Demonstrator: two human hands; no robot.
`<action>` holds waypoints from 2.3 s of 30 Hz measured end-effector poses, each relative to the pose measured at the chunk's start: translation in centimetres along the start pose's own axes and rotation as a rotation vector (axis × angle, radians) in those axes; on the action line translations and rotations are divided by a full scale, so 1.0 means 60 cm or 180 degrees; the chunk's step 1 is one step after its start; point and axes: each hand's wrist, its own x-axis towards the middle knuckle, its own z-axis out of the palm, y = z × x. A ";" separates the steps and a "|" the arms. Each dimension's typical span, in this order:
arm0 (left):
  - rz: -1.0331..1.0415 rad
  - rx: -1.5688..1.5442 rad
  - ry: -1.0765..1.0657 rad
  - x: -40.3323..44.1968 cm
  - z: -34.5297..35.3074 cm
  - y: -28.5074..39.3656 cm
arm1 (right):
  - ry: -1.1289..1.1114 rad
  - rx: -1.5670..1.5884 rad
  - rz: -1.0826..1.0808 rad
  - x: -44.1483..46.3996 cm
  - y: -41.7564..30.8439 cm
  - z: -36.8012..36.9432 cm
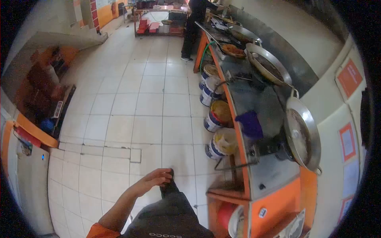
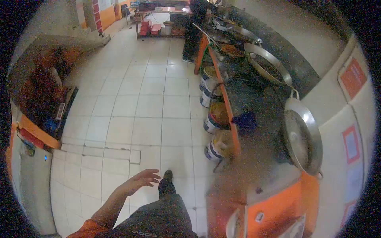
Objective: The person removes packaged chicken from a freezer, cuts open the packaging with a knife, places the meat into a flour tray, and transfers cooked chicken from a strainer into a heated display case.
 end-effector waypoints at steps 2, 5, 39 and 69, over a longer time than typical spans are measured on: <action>0.0226 0.0751 0.0454 0.076 -0.094 0.027 | -0.0053 -0.0018 0.0045 0.052 -0.069 -0.046; 0.0129 0.3098 0.1399 0.168 -0.250 0.050 | -0.0032 -0.0079 -0.0125 0.141 -0.167 -0.123; -0.0790 0.1540 0.2485 1.246 -1.573 0.543 | 0.2457 0.8456 -0.1321 0.904 -1.657 -1.992; -0.1392 0.2265 0.1341 1.721 -2.001 0.814 | 0.1530 0.6236 -0.0525 0.768 -2.003 -1.744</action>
